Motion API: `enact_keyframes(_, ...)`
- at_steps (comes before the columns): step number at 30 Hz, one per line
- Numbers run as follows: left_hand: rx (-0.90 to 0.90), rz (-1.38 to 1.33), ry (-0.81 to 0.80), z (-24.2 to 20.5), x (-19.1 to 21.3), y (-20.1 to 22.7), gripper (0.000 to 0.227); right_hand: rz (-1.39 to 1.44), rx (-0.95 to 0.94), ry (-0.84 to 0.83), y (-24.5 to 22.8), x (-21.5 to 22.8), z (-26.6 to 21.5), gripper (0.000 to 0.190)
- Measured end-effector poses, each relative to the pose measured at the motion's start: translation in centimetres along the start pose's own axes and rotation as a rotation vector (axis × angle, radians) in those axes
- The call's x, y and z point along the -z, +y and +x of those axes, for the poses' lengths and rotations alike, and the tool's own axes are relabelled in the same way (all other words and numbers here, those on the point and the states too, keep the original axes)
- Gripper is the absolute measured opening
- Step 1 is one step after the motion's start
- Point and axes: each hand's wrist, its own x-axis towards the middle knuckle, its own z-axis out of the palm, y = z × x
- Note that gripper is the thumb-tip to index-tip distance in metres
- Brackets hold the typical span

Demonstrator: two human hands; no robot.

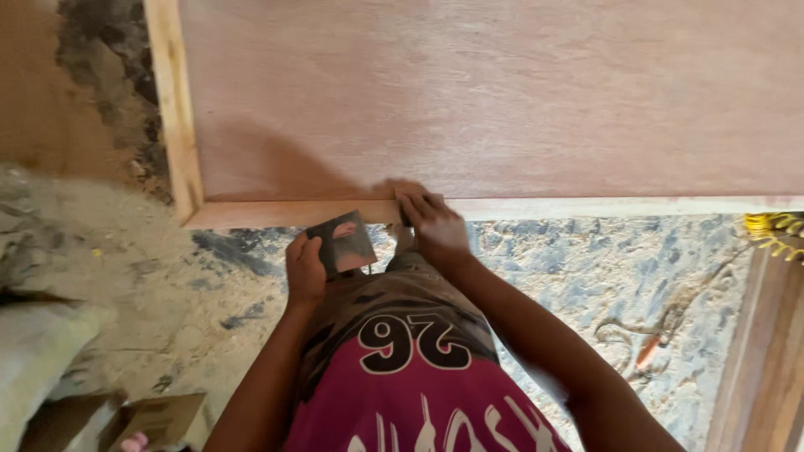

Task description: The person applies wood filler to the edges and gaps of a wooden frame using a small scraper and their fingers, then sands down the surface and applies a dark liquid by hand with a stick.

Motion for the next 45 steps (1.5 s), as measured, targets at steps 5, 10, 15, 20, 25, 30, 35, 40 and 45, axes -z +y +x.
enact_keyframes(5,-0.02,0.024,-0.044,0.1,2.0,2.2,0.026,0.021,0.005,0.027,-2.4,-0.4,0.0,0.048)
enact_keyframes(10,-0.016,-0.059,-0.017,0.2,3.9,1.9,0.023,-0.022,0.106,0.212,-5.7,0.6,1.6,0.055)
enact_keyframes(15,-0.13,0.197,0.048,0.5,5.1,0.4,0.024,0.084,-0.046,0.188,0.0,1.4,0.2,0.035)
enact_keyframes(20,-0.111,0.048,0.025,-0.6,3.6,0.8,0.026,-0.013,-0.06,-0.139,-1.2,-0.1,-0.7,0.028)
enact_keyframes(25,-0.125,0.09,0.072,-0.6,3.1,1.4,0.025,0.104,-0.051,0.121,-1.8,0.9,2.3,0.038)
enact_keyframes(30,-0.101,0.107,0.056,-0.1,2.9,0.2,0.023,0.187,0.084,-0.16,-1.4,2.9,3.9,0.052)
enact_keyframes(35,0.099,0.057,-0.052,0.8,1.8,-0.4,0.023,0.546,0.389,-0.193,-1.4,9.0,5.8,0.049)
enact_keyframes(40,0.086,0.185,-0.147,1.5,0.7,0.8,0.024,0.444,0.637,-0.294,-2.7,12.9,7.4,0.061)
enact_keyframes(45,0.327,-0.326,-0.095,1.1,-1.3,0.6,0.022,0.451,0.534,-0.34,-2.8,11.3,6.1,0.041)
